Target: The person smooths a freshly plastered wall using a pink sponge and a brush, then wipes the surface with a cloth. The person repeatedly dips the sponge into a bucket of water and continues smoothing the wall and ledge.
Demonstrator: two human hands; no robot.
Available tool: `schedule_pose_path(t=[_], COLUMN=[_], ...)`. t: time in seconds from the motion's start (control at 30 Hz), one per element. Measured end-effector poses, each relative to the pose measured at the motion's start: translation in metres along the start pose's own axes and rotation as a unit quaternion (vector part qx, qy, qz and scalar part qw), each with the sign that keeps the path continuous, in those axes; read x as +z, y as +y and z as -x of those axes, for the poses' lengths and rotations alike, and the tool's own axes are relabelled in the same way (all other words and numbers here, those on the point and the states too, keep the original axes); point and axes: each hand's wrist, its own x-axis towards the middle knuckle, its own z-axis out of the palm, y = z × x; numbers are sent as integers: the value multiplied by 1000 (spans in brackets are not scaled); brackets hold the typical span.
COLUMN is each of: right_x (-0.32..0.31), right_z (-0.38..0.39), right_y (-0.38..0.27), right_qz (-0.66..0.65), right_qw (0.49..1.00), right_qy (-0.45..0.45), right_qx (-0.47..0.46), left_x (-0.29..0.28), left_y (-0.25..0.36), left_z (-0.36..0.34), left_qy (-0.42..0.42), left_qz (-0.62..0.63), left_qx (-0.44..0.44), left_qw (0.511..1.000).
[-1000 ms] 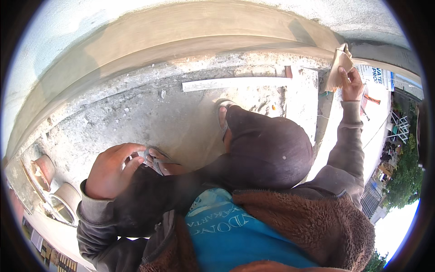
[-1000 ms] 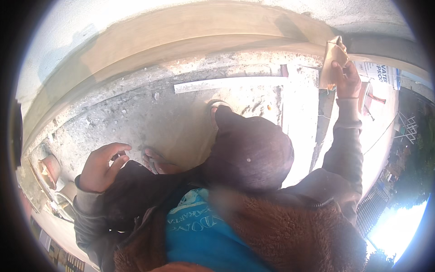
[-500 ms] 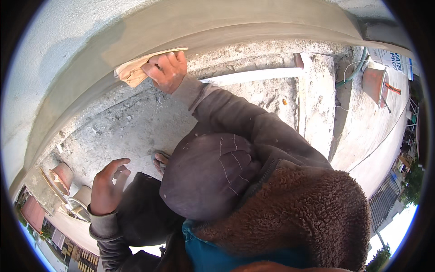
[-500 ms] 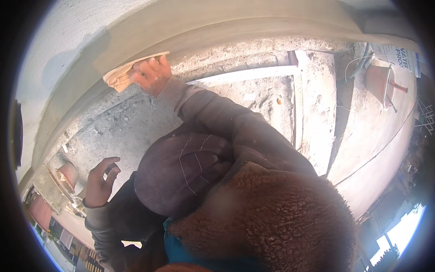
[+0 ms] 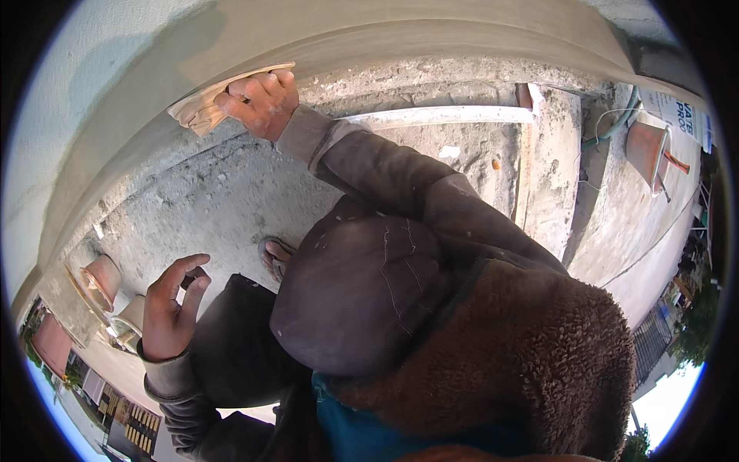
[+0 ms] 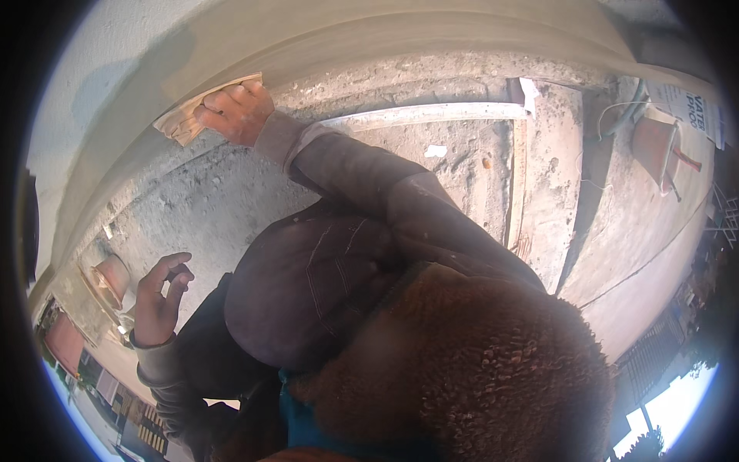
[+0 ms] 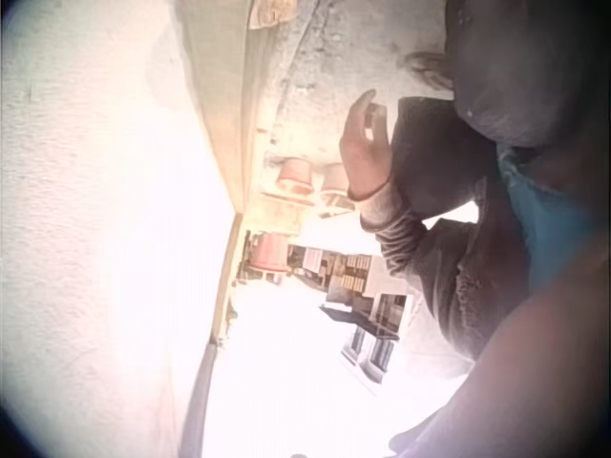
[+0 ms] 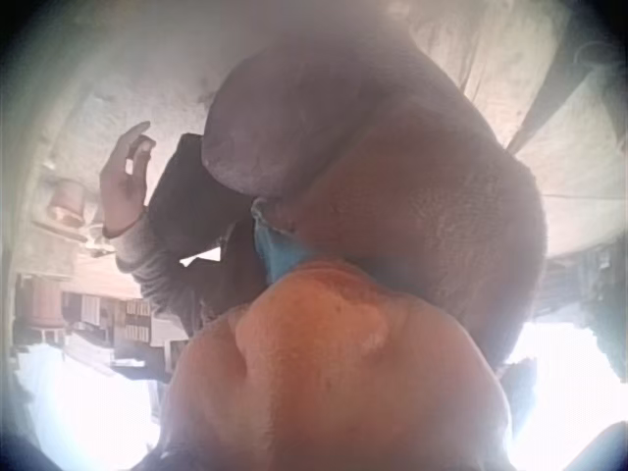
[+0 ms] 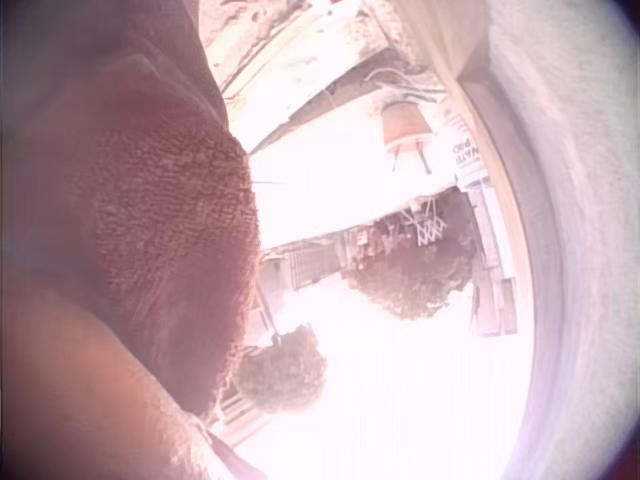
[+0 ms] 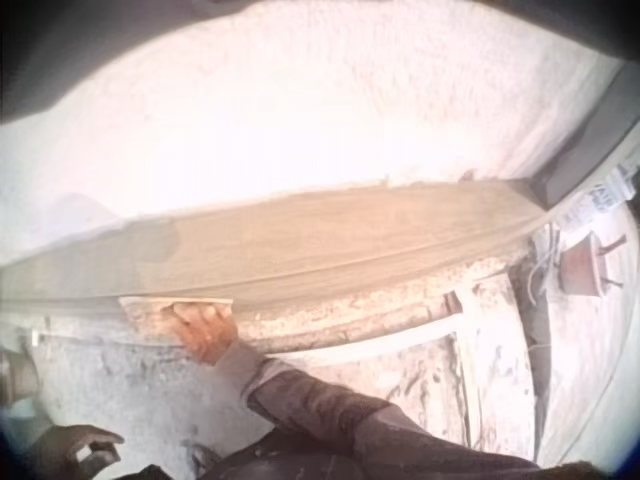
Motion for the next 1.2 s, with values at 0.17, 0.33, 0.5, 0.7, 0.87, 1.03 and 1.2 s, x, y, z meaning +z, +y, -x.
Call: schedule_pose_path(t=[0.17,0.33,0.5,0.7,0.87,1.03,1.2], right_x=[-111,-75,-95,-259,-142,-151,-319], right_z=[-8,-8,30,-50,-29,-35,-68], right_y=[136,129,177,312,169,200,383], right_qz=[-251,28,48,-249,-64,-139,-141], right_qw=[852,912,933,783,753,740,676], right_qy=[245,276,226,350,311,340,497], right_qx=[388,301,274,451,577,563,525], left_x=[-12,-9,-6,-23,-14,-23,-18], left_y=[-38,-16,-20,-73,-12,-27,-56], left_z=[26,5,-13,2,-48,-57,-65], left_qy=[-1,19,-22,20,-14,11,21], left_qz=[-4,6,21,26,-10,-35,-23], left_qx=[-85,-6,-18,-71,-3,-20,-41], left_qw=[996,1000,999,997,1000,999,999])
